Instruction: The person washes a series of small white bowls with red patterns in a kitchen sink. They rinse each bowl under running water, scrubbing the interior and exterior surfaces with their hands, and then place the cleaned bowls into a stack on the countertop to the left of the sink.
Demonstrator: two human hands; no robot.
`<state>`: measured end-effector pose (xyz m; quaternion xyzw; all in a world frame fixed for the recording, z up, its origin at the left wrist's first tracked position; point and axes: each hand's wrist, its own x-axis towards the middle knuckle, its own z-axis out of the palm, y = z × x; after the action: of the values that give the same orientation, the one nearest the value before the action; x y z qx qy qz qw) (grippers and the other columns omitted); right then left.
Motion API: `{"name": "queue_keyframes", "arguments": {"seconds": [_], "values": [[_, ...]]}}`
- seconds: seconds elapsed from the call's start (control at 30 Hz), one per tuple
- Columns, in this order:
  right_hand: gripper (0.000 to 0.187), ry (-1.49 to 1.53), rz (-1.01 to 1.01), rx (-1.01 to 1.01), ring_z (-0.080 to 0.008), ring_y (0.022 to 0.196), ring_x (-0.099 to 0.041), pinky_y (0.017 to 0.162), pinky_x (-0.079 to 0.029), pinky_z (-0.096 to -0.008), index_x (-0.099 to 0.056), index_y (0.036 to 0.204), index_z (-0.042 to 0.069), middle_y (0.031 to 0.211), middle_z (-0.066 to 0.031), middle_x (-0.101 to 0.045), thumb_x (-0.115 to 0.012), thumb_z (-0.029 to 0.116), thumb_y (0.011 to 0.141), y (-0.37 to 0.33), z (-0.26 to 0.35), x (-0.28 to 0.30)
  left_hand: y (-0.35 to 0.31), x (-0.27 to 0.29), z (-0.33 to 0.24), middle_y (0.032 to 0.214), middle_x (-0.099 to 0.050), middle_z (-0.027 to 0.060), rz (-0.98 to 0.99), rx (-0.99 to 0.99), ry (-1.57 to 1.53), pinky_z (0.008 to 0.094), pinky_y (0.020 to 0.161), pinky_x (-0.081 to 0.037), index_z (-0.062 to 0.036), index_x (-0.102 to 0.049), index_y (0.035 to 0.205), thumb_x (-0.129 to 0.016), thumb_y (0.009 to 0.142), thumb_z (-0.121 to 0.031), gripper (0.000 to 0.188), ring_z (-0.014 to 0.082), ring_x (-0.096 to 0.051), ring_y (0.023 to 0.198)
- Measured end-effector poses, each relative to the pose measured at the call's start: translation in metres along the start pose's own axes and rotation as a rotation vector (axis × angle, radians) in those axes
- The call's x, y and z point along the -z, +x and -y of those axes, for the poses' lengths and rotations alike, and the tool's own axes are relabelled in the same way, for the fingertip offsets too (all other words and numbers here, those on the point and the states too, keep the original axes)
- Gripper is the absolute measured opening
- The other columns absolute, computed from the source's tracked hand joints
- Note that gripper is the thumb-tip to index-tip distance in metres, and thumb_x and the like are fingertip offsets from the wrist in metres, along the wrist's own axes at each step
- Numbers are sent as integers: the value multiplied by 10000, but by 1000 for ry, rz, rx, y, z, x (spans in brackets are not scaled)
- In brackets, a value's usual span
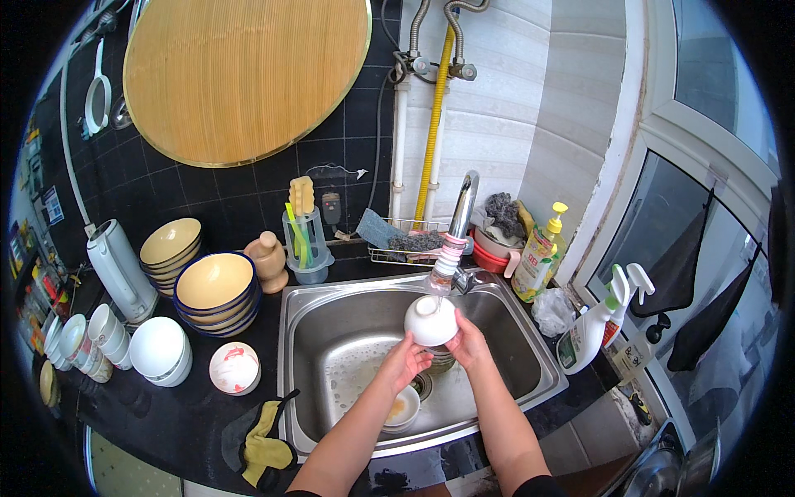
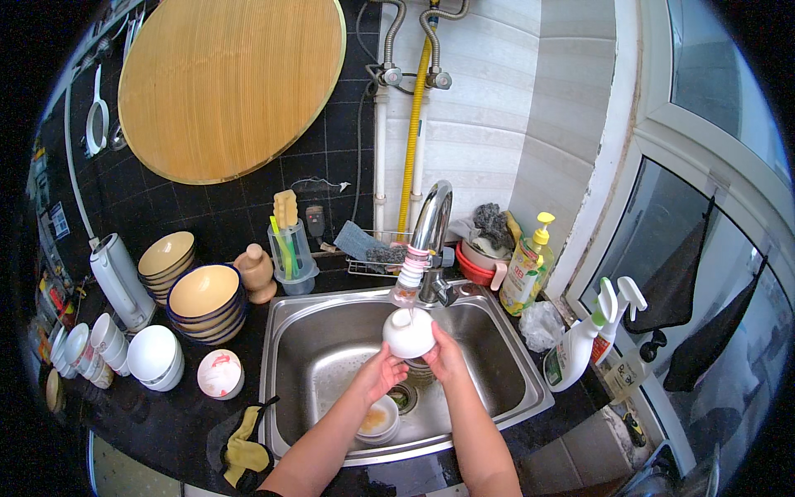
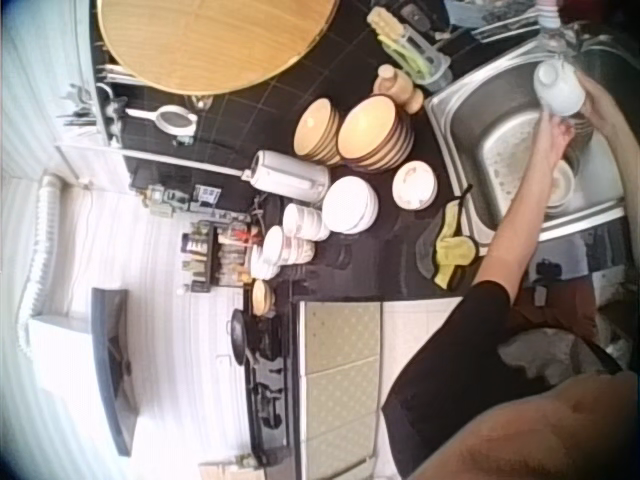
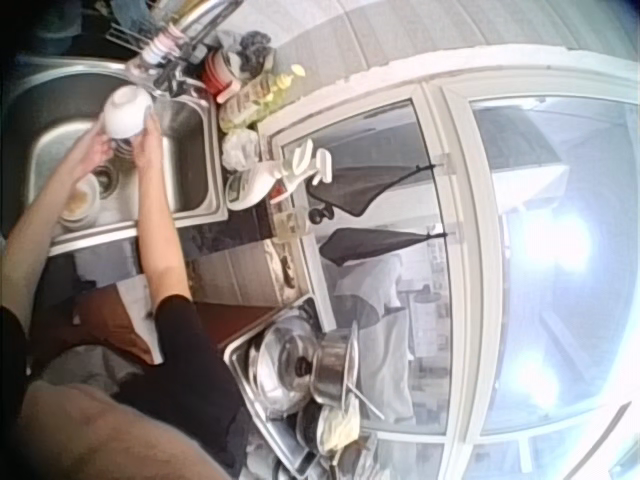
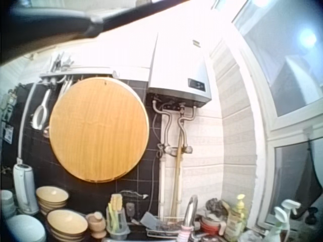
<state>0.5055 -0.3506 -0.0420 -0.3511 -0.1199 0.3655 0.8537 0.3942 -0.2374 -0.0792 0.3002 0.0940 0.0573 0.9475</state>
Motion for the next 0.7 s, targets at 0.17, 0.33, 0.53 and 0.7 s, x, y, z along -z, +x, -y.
{"name": "queue_keyframes", "arguments": {"seconds": [0.17,0.33,0.53,0.7], "values": [[325,159,-23,38,-182,997,-538,894,-407,-326,-514,1083,19,1065,-80,-576,-474,263,872,7,3,19,-10,-19,-3,1139,-509,135,125,-3,158,330,722,-459,-28,-406,1154,-392,911,-221,311,230,-560,876],[312,136,-60,96,-184,1000,-536,892,-412,-327,-505,1084,19,1067,-85,-569,-475,249,875,4,6,12,-13,-25,-4,1204,-453,139,129,-54,176,344,759,-457,-26,-388,1174,-398,904,-189,315,267,-544,961],[316,-63,114,85,-195,959,-560,834,-462,-340,-446,1133,24,1065,-100,-554,-491,196,871,-4,-3,-15,-10,-19,-7,1134,-482,124,-66,-115,131,355,743,-469,-24,-380,1176,-434,883,-155,325,292,-550,954],[301,-305,145,72,-135,859,-581,736,-473,-256,-496,1100,26,966,-75,-594,-544,180,846,-6,-10,-22,-4,-5,-4,1118,-485,115,-276,-137,231,346,670,-489,-13,-394,1165,-412,889,-176,321,274,-566,911]]}}
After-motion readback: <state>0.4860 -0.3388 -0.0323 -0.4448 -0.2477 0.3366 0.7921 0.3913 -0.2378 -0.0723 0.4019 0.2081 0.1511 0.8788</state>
